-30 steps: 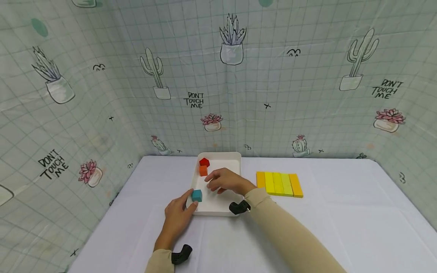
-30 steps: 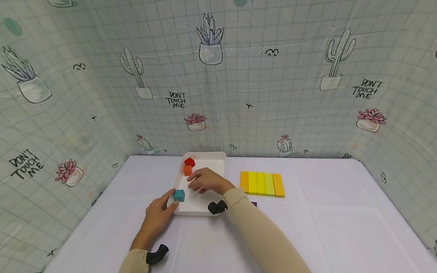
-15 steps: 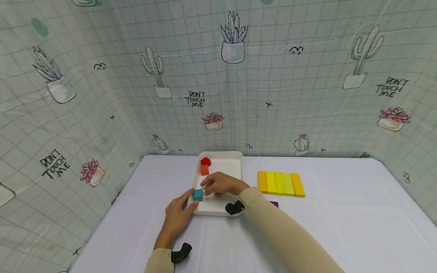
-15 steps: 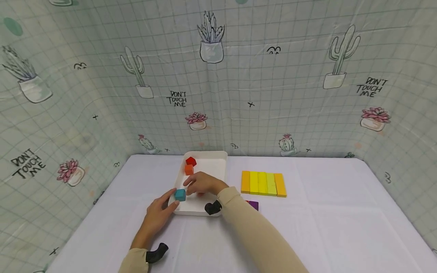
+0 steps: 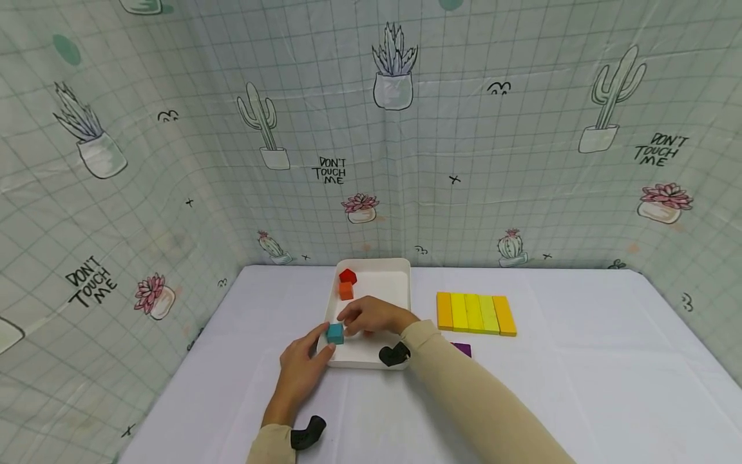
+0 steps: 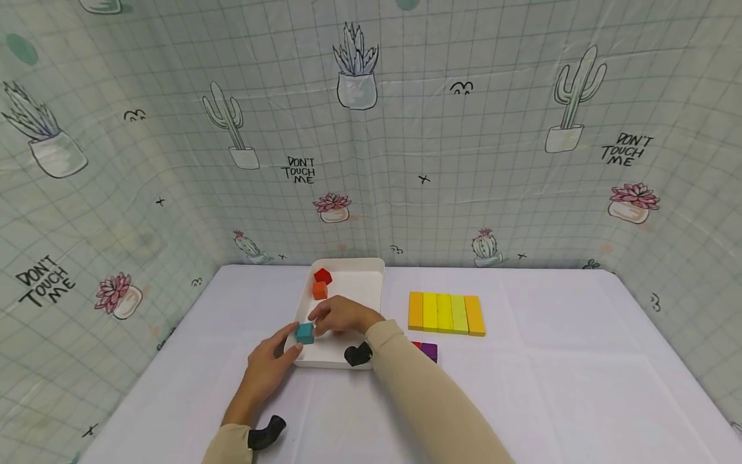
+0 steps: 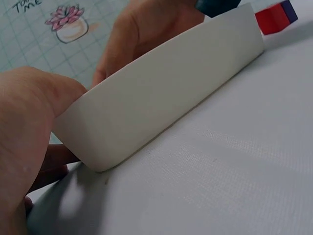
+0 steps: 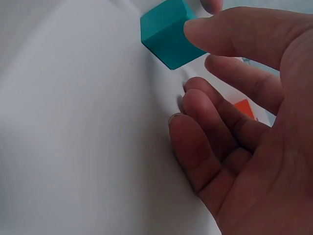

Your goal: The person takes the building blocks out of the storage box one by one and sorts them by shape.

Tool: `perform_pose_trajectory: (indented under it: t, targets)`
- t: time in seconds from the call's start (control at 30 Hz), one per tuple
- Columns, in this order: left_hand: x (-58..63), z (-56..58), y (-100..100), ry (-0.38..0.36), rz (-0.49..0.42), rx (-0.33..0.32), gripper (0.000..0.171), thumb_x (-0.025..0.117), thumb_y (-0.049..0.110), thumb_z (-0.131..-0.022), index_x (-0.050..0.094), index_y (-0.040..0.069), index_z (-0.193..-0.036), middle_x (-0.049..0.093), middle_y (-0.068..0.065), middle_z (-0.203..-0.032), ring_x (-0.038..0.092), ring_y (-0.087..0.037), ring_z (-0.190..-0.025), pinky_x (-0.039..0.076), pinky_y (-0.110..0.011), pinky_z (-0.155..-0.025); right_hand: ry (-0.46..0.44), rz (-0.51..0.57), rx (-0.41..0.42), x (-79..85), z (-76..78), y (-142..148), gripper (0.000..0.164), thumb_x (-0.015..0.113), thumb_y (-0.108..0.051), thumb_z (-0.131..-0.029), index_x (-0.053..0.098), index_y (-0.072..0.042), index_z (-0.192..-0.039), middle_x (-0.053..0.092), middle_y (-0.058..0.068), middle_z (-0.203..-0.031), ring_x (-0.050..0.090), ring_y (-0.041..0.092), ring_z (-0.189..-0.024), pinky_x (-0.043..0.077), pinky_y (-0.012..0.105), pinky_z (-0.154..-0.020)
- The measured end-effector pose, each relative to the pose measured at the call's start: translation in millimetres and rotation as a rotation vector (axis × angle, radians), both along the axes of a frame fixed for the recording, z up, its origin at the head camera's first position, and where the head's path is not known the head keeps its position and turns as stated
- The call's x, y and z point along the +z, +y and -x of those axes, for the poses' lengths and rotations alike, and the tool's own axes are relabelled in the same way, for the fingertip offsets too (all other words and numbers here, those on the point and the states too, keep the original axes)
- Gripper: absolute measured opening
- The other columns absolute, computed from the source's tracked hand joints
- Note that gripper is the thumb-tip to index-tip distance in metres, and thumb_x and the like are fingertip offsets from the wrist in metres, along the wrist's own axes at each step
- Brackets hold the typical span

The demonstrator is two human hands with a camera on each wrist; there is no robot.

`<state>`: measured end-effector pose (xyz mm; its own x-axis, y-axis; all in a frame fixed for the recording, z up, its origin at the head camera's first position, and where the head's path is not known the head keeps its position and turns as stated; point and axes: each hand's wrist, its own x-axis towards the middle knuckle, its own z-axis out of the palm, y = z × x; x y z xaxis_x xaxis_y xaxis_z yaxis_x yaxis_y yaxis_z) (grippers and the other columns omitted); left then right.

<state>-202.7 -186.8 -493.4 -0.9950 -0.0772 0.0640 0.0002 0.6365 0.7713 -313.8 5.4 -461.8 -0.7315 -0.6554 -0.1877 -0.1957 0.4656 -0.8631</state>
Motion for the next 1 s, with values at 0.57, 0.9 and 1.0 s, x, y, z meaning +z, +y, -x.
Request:
perform_pose_trajectory:
  t: [0.57, 0.9, 1.0]
  targets:
    - [-3.7, -2.6, -1.7, 0.011, 0.008, -0.006, 0.049, 0.064, 0.030, -0.096, 0.058, 0.019, -0.144, 0.055, -0.014, -0.144, 0.041, -0.040, -0.135, 0.013, -0.062, -0.112, 0.034, -0.065, 0.007, -5.8, -2.1, -6.9, 0.023, 0.077, -0.015, -0.084, 0.078, -0.016, -0.107, 0.060, -0.001, -0.088, 0.052, 0.015, -0.079, 0.045, 0.025, -0.065]
    - [-0.9, -1.6, -1.2, 0.027, 0.016, -0.011, 0.048, 0.064, 0.031, -0.096, 0.058, 0.018, -0.143, 0.056, -0.014, -0.144, 0.042, -0.040, -0.134, 0.013, -0.063, -0.112, 0.065, -0.114, 0.022, 0.7, -2.1, -8.7, 0.021, 0.076, -0.015, -0.085, 0.078, -0.016, -0.107, 0.060, -0.002, -0.087, 0.051, 0.015, -0.083, 0.044, 0.026, -0.068]
    - [-0.6, -1.3, -1.8, 0.030, 0.017, -0.010, 0.048, 0.064, 0.031, -0.096, 0.059, 0.018, -0.142, 0.056, -0.013, -0.144, 0.042, -0.040, -0.133, 0.013, -0.063, -0.112, 0.066, -0.112, 0.040, 0.6, -1.0, -9.8, 0.021, 0.077, -0.018, -0.085, 0.078, -0.017, -0.106, 0.059, -0.002, -0.087, 0.052, 0.014, -0.081, 0.045, 0.025, -0.066]
